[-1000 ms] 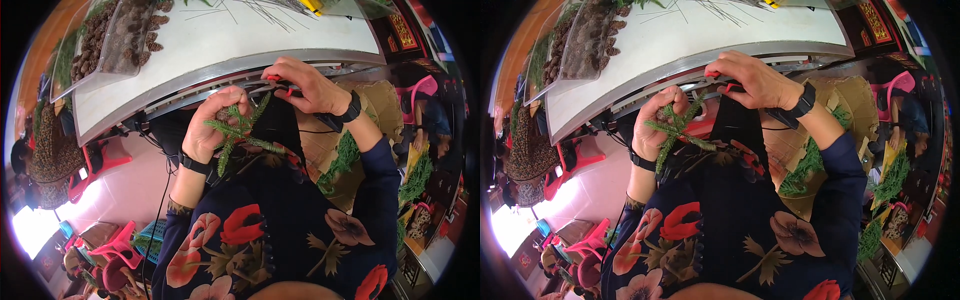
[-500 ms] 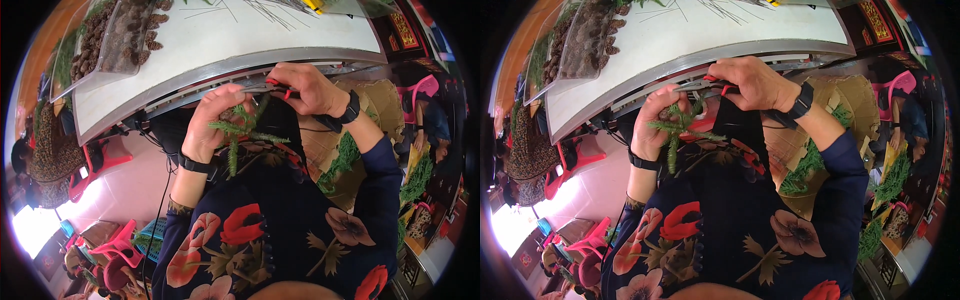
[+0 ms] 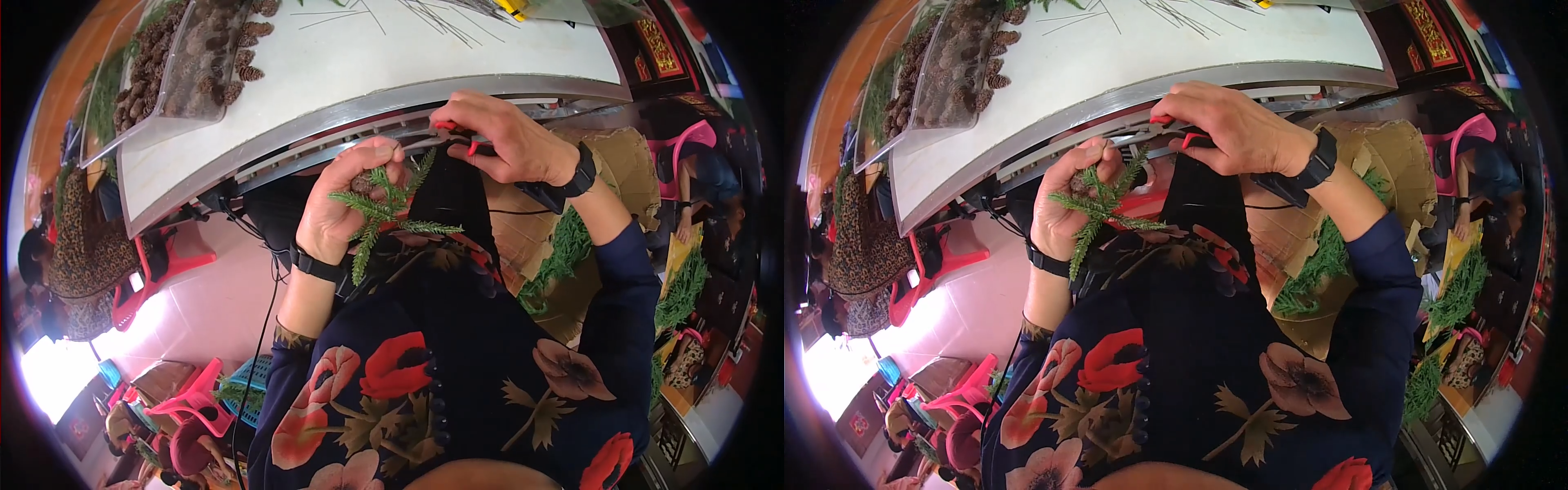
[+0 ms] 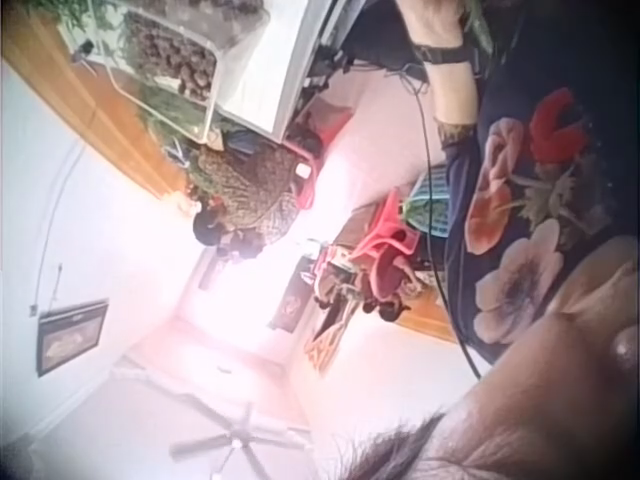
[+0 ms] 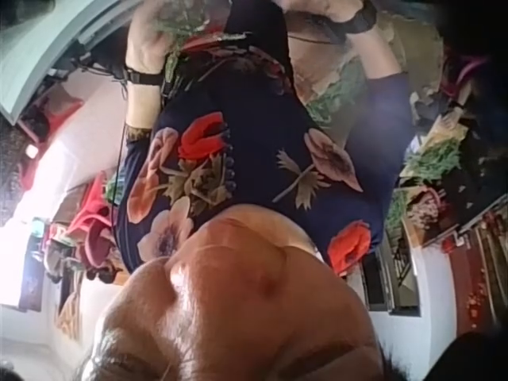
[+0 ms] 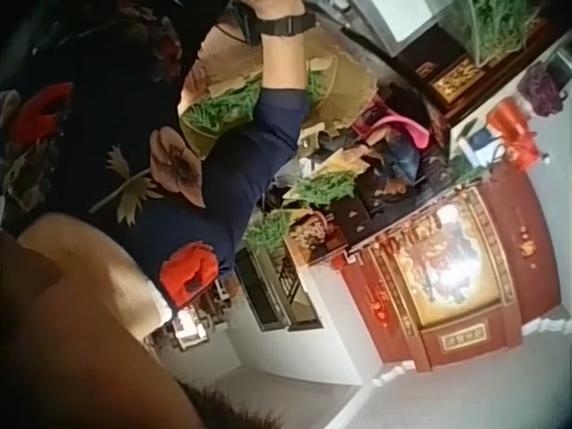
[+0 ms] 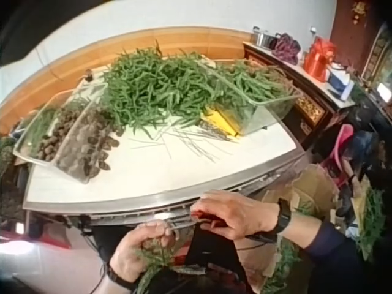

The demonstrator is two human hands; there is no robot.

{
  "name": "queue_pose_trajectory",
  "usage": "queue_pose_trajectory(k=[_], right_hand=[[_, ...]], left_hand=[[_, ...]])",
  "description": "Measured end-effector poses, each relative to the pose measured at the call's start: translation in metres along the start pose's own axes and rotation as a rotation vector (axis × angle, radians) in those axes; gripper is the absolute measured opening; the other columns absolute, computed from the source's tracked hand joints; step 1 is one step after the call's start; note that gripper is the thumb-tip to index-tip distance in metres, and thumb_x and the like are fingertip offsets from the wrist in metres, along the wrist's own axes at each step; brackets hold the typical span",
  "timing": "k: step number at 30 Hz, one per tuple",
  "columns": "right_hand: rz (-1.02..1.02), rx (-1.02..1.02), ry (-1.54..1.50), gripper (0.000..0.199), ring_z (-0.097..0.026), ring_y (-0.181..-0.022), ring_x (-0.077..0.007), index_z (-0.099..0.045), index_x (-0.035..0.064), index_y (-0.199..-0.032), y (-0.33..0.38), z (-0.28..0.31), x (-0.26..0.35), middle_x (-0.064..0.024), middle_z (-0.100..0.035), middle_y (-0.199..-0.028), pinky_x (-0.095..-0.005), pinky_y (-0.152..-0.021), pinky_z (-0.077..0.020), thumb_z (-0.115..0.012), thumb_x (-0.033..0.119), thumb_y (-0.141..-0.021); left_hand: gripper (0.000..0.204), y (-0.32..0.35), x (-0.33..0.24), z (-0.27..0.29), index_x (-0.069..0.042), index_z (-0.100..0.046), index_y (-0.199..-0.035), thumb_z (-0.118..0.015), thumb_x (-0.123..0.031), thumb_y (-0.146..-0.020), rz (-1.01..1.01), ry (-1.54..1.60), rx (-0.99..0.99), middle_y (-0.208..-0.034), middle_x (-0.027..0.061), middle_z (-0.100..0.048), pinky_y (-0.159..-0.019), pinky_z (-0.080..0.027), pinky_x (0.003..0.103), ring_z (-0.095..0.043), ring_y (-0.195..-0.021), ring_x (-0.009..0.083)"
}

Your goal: Assembling decorative artificial plants by attaching green foliage to base pods using pliers.

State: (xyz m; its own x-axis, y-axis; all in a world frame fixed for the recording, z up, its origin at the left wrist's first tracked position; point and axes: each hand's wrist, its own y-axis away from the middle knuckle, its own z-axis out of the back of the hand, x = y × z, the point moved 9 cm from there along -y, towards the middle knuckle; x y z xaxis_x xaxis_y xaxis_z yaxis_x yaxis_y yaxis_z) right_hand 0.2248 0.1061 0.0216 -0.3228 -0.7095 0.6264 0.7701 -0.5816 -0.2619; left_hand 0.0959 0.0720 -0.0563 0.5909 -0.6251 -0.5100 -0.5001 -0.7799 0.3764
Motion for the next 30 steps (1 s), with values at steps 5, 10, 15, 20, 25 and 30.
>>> queue_pose_trajectory(k=[5,10,15,20,25,30], right_hand=[[0.058,-0.039,0.049,0.034,-0.054,-0.076,-0.0294,-0.054,0.0041,-0.106,-0.008,0.001,0.007,-0.0099,-0.053,-0.085,-0.0363,-0.066,-0.0451,-0.068,0.004,-0.075],[0.033,-0.047,0.11,0.028,-0.056,-0.072,-0.0314,-0.056,0.0041,-0.1,-0.004,0.002,0.005,-0.0096,-0.056,-0.083,-0.0365,-0.061,-0.0446,-0.068,0.005,-0.074],[-0.138,0.01,0.059,0.022,-0.055,-0.071,-0.0363,-0.057,0.002,-0.097,-0.002,0.004,-0.003,-0.0149,-0.056,-0.079,-0.0382,-0.061,-0.0438,-0.068,0.007,-0.078],[-0.388,0.105,-0.026,0.022,-0.052,-0.066,-0.0313,-0.057,-0.0008,-0.096,0.005,-0.009,-0.01,-0.016,-0.059,-0.078,-0.0356,-0.062,-0.0435,-0.067,0.014,-0.083],[-0.648,0.13,-0.326,0.029,-0.048,-0.065,-0.0197,-0.057,-0.0009,-0.097,0.015,-0.024,-0.017,-0.0115,-0.058,-0.077,-0.0309,-0.065,-0.0423,-0.064,0.027,-0.09],[-0.636,0.083,-0.3,0.03,-0.046,-0.066,-0.0171,-0.057,0.0006,-0.098,0.018,-0.025,-0.01,-0.0094,-0.055,-0.073,-0.0305,-0.064,-0.0408,-0.063,0.029,-0.091]], left_hand=[[0.015,0.0,0.003,-0.011,0.001,-0.059,-0.086,-0.06,-0.015,-0.085,-0.013,0.071,0.117,-0.067,0.0023,-0.054,-0.051,-0.028,0.022,-0.039,-0.056,0.0101],[0.015,0.003,-0.004,-0.006,0.001,-0.06,-0.089,-0.058,-0.013,-0.087,-0.016,0.008,0.067,-0.071,0.0054,-0.059,-0.055,-0.036,0.021,-0.05,-0.063,0.011],[0.015,0.006,-0.015,-0.008,0.0,-0.059,-0.096,-0.053,-0.013,-0.091,-0.172,-0.19,-0.064,-0.08,0.0054,-0.06,-0.064,-0.045,0.022,-0.056,-0.072,0.0116],[0.01,0.012,-0.037,0.002,0.0,-0.065,-0.096,-0.062,-0.004,-0.087,-0.475,-0.798,-0.289,-0.079,-0.0006,-0.063,-0.063,-0.041,0.018,-0.053,-0.07,0.0039],[0.01,0.015,-0.037,0.005,0.001,-0.065,-0.096,-0.061,-0.003,-0.087,-0.497,-0.692,-0.358,-0.08,-0.0017,-0.061,-0.062,-0.04,0.018,-0.05,-0.07,0.0025],[0.012,0.014,-0.037,0.005,0.002,-0.065,-0.098,-0.061,-0.002,-0.087,-0.456,-0.547,-0.342,-0.083,-0.0006,-0.063,-0.065,-0.042,0.018,-0.053,-0.073,0.0032]])
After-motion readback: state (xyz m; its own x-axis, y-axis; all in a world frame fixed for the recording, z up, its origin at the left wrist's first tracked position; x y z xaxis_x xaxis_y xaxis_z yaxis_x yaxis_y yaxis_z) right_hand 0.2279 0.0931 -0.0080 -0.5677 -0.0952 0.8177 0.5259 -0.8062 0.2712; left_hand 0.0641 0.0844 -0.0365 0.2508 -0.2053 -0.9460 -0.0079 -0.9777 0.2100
